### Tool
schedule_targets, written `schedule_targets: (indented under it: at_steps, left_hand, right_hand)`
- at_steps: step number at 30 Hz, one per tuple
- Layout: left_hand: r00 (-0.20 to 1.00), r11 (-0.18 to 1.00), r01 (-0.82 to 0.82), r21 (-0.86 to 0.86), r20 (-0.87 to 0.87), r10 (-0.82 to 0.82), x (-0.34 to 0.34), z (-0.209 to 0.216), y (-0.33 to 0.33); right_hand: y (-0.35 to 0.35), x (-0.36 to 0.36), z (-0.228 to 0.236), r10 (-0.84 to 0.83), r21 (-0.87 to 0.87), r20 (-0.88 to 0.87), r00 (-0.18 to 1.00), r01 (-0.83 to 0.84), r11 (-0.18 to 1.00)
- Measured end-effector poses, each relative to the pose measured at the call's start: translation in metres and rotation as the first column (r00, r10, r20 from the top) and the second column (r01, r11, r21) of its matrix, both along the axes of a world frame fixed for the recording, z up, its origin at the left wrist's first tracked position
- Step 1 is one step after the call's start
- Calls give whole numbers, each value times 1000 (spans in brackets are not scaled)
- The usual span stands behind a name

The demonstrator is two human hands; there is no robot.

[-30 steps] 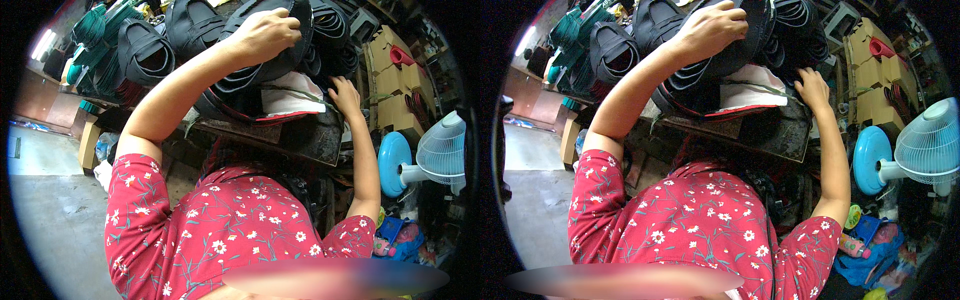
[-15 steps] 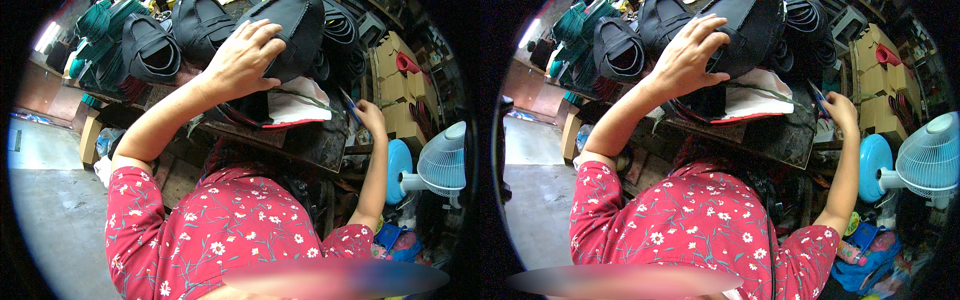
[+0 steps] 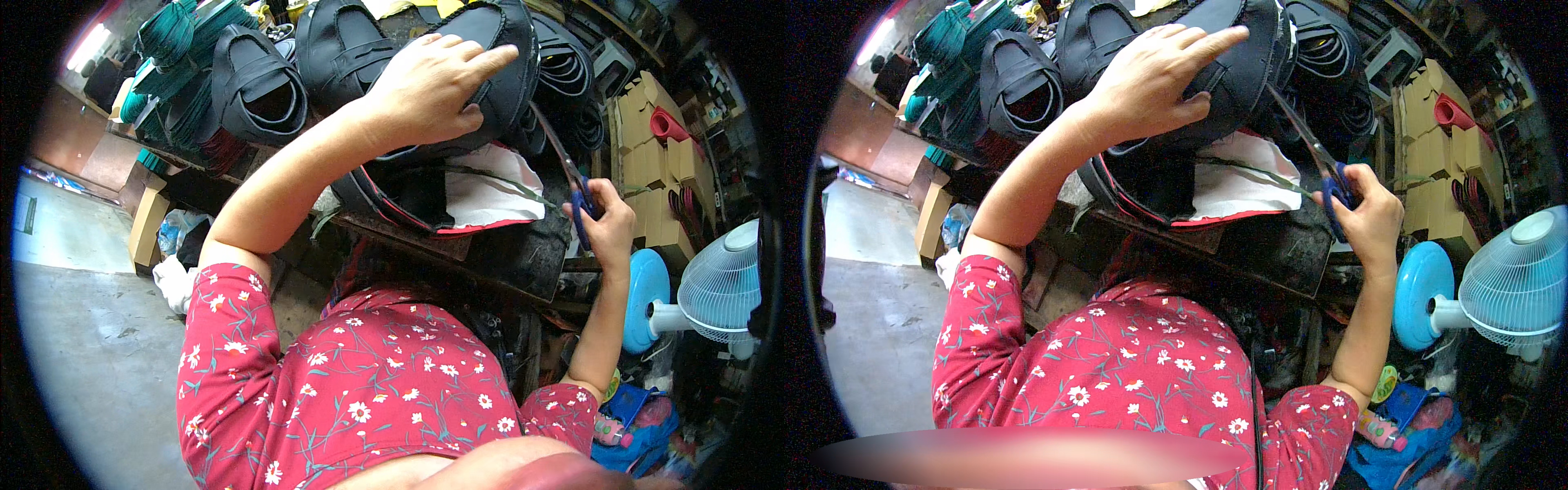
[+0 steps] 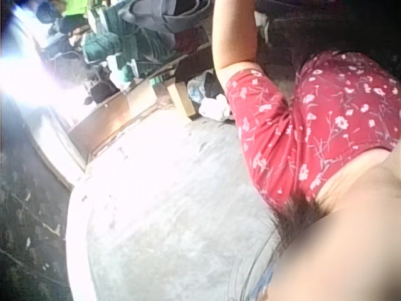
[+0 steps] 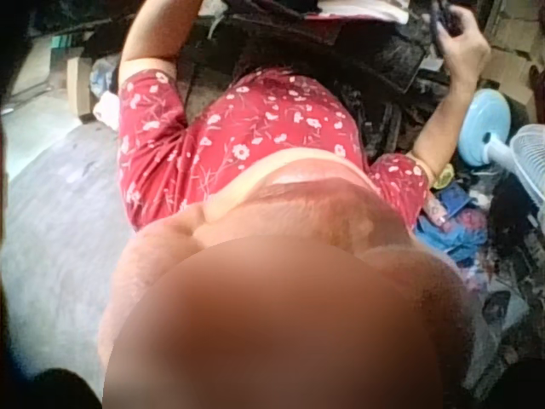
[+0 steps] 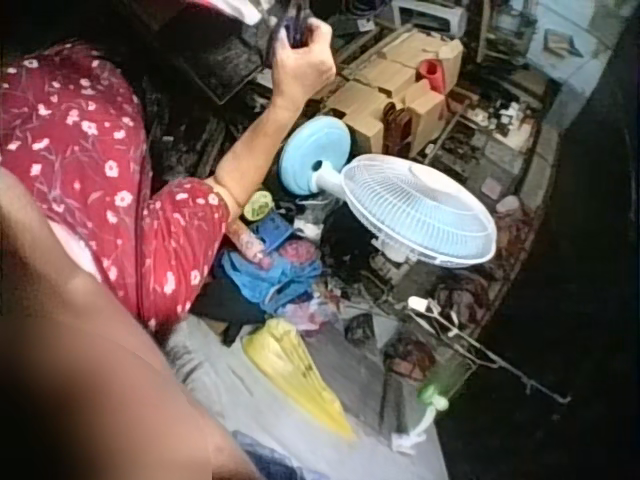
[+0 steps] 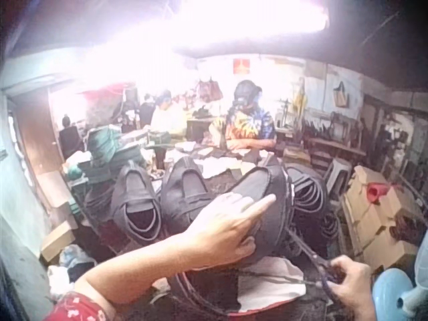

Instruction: The person uses scissors to trim excess material from the edges of black sandals. They repeatedly pick up sandals, cut along the edges, and place them back on the workbench.

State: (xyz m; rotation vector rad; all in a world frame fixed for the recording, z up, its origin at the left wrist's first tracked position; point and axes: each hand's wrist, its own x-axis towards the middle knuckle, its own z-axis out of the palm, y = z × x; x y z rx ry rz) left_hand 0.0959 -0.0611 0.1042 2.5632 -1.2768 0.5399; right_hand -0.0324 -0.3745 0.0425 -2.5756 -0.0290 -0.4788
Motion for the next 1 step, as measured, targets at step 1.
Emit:
schedule_targets:
  at_steps: [1]
  left_hand:
    - [1000, 996, -22, 82, 20, 20, 0, 4, -3]
  right_hand:
    - [10, 2, 2, -4, -31, 6, 1000, 4, 1000]
